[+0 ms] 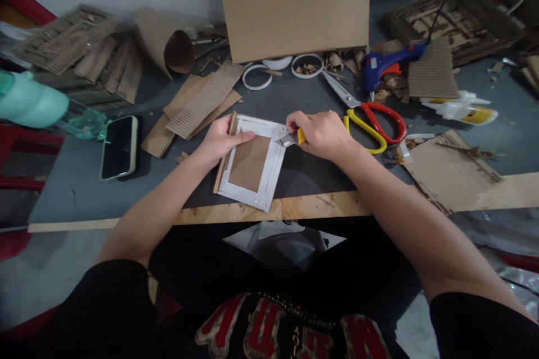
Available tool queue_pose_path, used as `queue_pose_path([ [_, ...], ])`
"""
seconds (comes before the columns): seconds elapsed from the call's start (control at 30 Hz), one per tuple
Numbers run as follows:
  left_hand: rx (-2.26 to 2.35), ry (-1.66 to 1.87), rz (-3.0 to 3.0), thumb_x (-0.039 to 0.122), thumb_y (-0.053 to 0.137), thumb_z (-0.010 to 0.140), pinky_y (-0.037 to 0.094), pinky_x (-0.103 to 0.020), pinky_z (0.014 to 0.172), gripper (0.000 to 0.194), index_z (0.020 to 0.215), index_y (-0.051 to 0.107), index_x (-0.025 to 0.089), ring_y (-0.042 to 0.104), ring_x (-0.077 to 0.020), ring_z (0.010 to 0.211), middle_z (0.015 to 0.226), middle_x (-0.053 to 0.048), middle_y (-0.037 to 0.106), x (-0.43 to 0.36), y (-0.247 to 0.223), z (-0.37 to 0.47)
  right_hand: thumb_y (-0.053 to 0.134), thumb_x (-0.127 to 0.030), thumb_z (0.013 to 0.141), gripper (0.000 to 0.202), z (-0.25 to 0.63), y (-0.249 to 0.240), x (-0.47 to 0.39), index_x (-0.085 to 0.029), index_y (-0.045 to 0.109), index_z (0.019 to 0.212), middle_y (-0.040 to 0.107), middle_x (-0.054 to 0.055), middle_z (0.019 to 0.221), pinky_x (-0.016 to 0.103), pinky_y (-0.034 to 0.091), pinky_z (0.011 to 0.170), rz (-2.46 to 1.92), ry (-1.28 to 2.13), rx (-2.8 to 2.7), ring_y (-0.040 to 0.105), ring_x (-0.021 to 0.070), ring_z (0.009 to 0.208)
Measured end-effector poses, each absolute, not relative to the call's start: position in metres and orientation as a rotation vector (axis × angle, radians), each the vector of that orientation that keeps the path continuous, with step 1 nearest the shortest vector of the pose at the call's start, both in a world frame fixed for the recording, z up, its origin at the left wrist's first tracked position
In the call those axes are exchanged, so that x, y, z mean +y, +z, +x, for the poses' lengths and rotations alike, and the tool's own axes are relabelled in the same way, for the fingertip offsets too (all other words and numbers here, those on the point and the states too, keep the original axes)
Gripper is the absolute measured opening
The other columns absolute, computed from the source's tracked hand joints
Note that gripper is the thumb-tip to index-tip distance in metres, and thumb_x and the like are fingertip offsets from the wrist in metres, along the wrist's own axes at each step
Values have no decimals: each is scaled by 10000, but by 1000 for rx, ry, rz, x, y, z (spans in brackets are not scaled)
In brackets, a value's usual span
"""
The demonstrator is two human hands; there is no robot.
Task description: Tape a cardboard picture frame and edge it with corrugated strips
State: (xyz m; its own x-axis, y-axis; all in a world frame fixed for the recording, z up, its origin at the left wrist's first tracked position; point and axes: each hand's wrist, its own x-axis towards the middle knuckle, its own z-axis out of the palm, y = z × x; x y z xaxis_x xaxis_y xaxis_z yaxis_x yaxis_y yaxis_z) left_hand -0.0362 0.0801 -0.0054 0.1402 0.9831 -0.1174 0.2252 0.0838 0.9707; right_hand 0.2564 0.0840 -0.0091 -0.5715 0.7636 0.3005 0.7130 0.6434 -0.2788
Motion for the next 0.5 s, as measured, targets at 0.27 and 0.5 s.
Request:
queue_pose_path([
  [0.27, 1280, 993, 1379, 594, 1003, 644, 635, -493, 983, 601, 1015, 733, 205, 787, -337, 1043, 1071, -106, 836, 72, -9, -29, 577, -302, 928, 112, 257, -12, 84, -297, 643, 1018, 762, 25, 834, 354, 483, 626, -1193, 237, -2317, 695, 209, 677],
  [0.5, 1268, 1104, 1327, 664, 987, 643, 625, -570, 1053, 683, 1080, 744, 199, 785, -387, 1142, 1167, -133, 837, 71, -16, -28, 568, -275, 1011, 361, 268, -8, 88, -218, 760, 1311, 838, 14, 919, 283, 480, 564, -932, -39, -2250, 712, 140, 638],
])
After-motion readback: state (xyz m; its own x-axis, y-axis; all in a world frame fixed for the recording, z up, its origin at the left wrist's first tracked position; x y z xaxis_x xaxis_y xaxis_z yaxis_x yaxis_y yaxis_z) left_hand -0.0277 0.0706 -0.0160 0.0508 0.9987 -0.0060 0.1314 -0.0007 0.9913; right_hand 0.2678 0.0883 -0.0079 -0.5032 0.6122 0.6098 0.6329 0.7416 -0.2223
